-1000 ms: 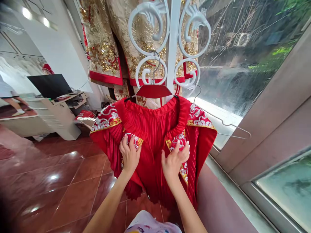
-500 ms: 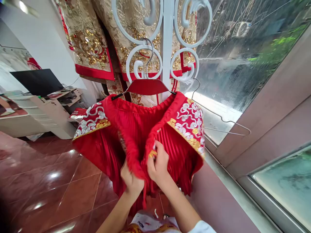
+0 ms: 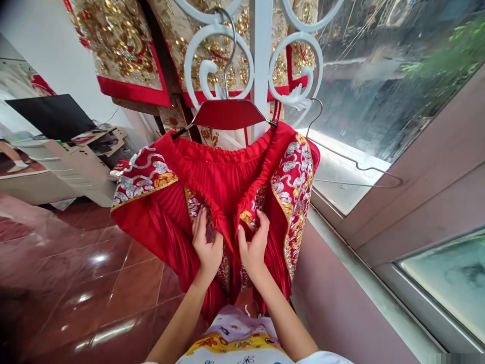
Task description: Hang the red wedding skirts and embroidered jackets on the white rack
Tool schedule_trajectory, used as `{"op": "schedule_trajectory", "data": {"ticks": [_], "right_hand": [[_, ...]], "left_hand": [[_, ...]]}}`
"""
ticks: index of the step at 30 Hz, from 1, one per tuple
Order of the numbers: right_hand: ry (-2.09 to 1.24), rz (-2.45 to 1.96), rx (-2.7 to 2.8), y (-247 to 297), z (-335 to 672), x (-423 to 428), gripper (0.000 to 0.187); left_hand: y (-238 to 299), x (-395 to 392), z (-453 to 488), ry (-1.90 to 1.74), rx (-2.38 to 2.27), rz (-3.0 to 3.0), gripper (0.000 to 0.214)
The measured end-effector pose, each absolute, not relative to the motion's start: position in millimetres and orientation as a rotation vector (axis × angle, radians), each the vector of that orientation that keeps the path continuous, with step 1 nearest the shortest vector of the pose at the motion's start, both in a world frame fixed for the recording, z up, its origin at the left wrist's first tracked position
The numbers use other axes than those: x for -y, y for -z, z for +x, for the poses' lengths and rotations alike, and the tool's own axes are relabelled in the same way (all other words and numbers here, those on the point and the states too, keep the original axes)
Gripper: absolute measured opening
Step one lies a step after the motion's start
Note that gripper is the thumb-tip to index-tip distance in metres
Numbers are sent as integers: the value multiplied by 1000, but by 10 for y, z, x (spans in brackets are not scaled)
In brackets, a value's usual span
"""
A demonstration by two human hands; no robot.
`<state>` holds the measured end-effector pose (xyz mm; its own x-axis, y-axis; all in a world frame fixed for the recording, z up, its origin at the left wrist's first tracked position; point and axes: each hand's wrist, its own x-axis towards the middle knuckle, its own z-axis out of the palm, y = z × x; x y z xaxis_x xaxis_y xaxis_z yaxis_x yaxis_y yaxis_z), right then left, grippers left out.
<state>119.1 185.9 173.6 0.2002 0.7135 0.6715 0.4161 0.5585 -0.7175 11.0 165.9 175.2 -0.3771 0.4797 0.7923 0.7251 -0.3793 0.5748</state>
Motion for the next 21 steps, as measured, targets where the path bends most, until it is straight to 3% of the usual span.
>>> {"op": "schedule_trajectory", "data": {"ticks": [4,9,13,17,21], "right_hand": [[-296,-1010,1361,-1609,1200,-1805,34],[-292,-1002,1485,-1646,1201,-1789,11],[-196,-1162,1591,-1653,1135,-1818,23],[-211,-1269,1576,-1553,1136,-1875,16],[-516,-1302,1520,-1388,1339,-1887,11]], "left_hand": [[-1664,-1431,209,1897,1569,-1429,59],[-1594,-1441,314,1750,1627,-1513,35],[-1501,-1501,204,1981,1899,-1616,14],[-1300,-1439,39,2263,2138,-1571,15],[-989,-1377,-74,2524,2412,-1417,24]]}}
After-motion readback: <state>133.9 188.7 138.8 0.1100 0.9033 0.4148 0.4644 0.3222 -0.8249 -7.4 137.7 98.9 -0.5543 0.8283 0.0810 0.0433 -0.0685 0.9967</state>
